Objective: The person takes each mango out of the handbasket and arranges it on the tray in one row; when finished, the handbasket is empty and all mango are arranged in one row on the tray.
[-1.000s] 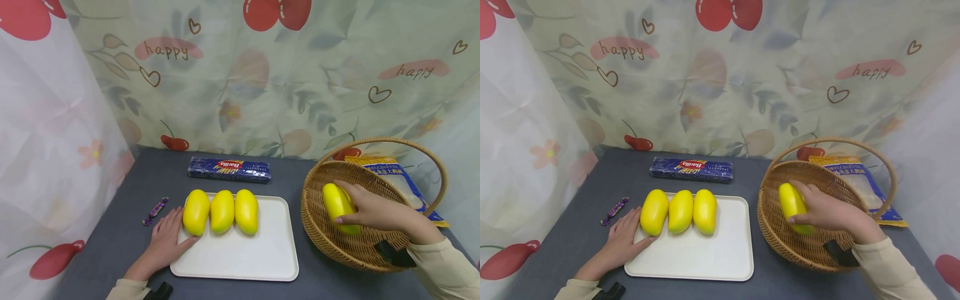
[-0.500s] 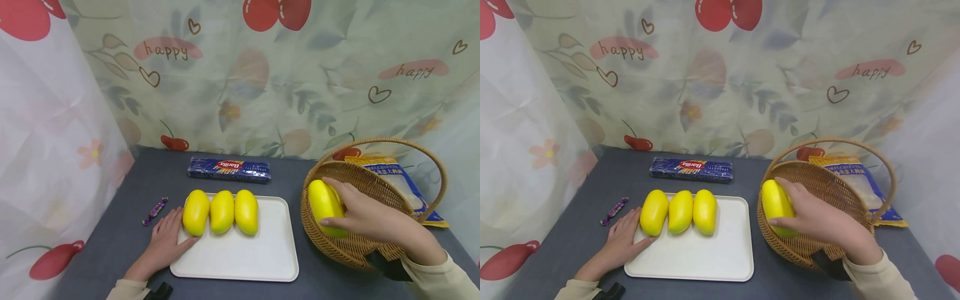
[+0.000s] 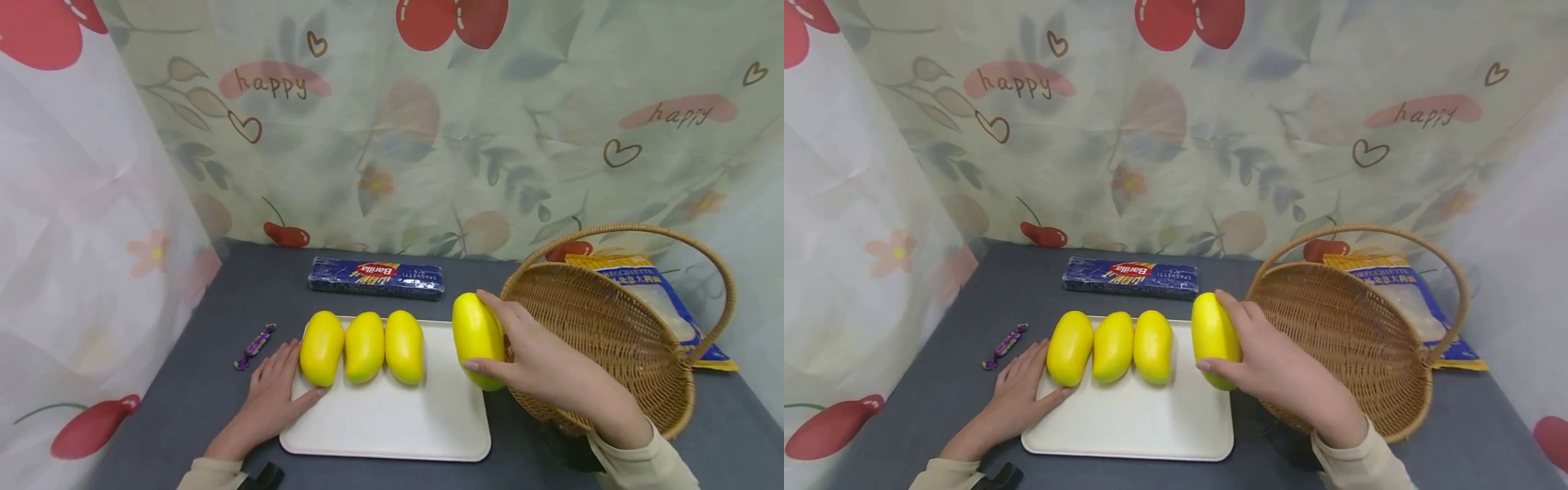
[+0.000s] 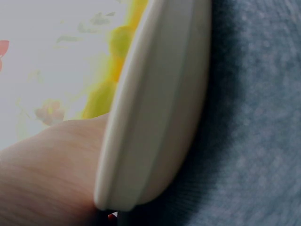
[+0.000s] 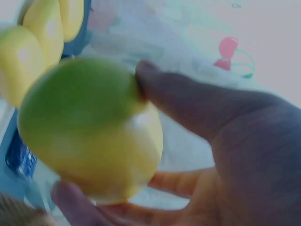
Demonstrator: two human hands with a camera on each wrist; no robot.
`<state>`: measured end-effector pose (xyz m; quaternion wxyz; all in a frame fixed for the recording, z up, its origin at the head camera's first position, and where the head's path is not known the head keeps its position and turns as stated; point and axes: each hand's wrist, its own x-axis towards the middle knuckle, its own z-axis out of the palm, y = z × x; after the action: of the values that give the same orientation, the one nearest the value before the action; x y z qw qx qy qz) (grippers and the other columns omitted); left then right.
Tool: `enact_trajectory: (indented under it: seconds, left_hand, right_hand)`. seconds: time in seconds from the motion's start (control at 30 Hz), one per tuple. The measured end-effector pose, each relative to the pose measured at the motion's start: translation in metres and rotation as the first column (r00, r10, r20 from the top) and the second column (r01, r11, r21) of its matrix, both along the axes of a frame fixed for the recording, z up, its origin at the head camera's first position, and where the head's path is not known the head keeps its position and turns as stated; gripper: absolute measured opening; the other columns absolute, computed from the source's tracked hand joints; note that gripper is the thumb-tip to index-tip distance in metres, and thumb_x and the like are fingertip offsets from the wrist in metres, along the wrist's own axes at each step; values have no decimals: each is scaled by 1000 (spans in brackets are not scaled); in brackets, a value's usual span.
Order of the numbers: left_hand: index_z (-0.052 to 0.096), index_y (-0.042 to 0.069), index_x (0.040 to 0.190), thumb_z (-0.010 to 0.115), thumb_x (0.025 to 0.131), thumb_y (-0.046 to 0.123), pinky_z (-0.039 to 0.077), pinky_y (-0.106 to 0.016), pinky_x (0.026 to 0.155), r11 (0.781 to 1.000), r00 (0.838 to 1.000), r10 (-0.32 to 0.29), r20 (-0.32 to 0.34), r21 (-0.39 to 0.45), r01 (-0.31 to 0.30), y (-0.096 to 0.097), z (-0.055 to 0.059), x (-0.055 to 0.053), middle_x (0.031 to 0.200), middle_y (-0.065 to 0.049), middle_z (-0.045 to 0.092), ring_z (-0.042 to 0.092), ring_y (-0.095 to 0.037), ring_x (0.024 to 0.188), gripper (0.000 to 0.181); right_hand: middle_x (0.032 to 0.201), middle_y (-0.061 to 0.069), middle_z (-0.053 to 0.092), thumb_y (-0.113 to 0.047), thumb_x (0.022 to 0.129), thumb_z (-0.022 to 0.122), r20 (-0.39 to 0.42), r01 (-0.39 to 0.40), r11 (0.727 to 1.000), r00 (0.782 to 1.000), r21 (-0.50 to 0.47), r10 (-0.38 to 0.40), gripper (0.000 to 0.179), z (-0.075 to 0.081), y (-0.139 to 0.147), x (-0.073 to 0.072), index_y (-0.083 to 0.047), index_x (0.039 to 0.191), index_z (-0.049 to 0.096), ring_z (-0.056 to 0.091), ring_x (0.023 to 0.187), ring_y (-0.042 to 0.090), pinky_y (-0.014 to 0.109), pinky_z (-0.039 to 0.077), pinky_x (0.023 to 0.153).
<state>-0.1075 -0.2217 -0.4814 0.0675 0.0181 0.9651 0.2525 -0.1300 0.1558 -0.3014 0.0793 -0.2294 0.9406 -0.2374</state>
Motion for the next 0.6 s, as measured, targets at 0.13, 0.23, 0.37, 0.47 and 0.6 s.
enact_trajectory:
  seconds: [0.13,0.23,0.37,0.47,0.6]
  left_hand:
    - [16,4,153,58,84,63,3,-62,111,1000,1000,2,-5,3,-2,1,0,0,158,-20,16,8,-37,145,100]
    - [16,4,153,59,85,62,3,-62,111,1000,1000,2,-12,7,-2,2,0,1,158,-20,17,8,-37,145,99]
    - [16,4,153,59,84,62,3,-62,111,1000,1000,6,-10,6,-6,2,0,1,157,-21,17,8,-38,145,99]
    - [17,3,152,59,84,62,3,-62,111,1000,1000,8,-10,4,-8,2,-1,2,157,-21,17,9,-38,145,99]
    - [17,4,153,58,85,62,4,-62,111,1000,1000,6,-15,4,-6,1,-1,2,157,-20,17,9,-37,145,99]
  right_hand:
    - [130,23,41,-45,84,71,-29,32,999,999,0,-32,90,-14,-14,3,-13,152,22,56,89,22,33,51,73]
    - [133,24,38,-39,83,73,-65,62,998,996,16,-61,89,-27,-23,5,-13,152,23,57,85,24,33,52,68]
    - [132,26,39,-37,82,75,-94,106,993,990,49,-101,91,-44,-34,5,-10,151,23,58,78,25,35,53,66]
    - [130,27,41,-35,82,75,-117,138,988,985,63,-130,92,-56,-43,4,-6,151,22,59,75,25,36,54,65]
    - [130,31,41,-32,82,75,-121,175,981,979,79,-165,90,-70,-53,4,0,148,24,61,73,28,37,55,62]
